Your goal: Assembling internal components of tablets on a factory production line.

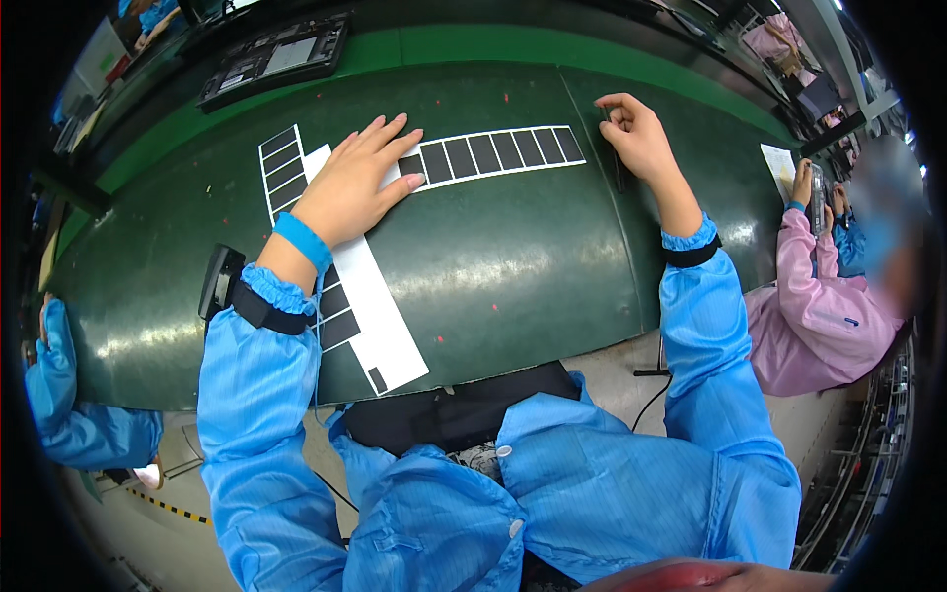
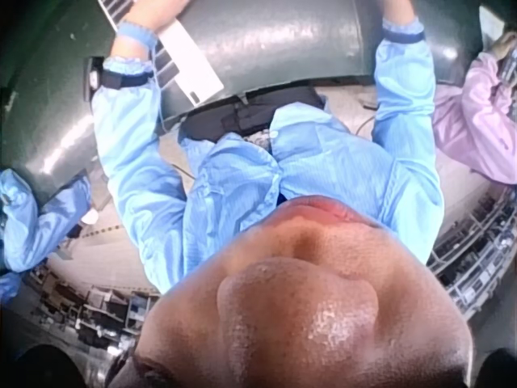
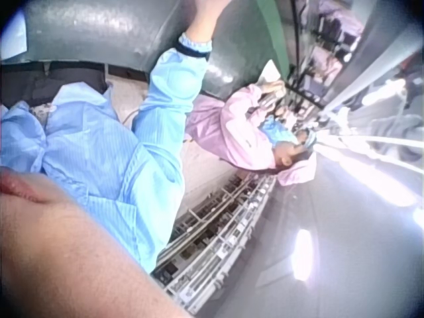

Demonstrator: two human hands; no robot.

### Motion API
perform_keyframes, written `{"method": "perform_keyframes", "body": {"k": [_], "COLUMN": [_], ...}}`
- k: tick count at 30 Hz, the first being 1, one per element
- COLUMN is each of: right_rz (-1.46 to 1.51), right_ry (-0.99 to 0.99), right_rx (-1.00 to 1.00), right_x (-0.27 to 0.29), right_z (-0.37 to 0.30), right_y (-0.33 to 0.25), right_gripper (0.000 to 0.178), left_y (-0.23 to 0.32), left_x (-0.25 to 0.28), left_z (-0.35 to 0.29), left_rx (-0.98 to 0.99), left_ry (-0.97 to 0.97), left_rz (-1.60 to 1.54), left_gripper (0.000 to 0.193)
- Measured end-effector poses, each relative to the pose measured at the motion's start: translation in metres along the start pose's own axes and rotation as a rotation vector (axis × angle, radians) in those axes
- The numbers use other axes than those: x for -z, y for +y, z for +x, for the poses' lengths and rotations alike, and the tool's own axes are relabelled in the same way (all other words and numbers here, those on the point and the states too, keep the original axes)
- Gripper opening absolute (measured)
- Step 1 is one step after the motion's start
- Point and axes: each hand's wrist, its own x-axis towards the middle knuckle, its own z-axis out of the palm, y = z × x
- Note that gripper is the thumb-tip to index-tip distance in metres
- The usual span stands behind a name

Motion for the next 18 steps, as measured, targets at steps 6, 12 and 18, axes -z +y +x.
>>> {"method": "perform_keyframes", "body": {"k": [6,12,18], "right_rz": [0.035,0.059,0.061], "right_ry": [-0.012,-0.032,-0.037], "right_rx": [-0.009,0.016,0.041], "right_x": [-0.0007,-0.0029,-0.0019], "right_z": [0.0005,0.0000,-0.0001], "right_y": [0.0032,0.0029,0.0055], "right_gripper": [0.033,0.030,0.029], "left_y": [0.0007,0.0009,0.0022], "left_x": [0.0005,0.0011,0.0021], "left_z": [0.0004,-0.0003,0.0000], "left_rx": [0.003,0.009,0.006], "left_ry": [-0.003,-0.004,-0.006], "left_rz": [-0.004,-0.004,-0.007], "left_gripper": [0.051,0.052,0.052]}}
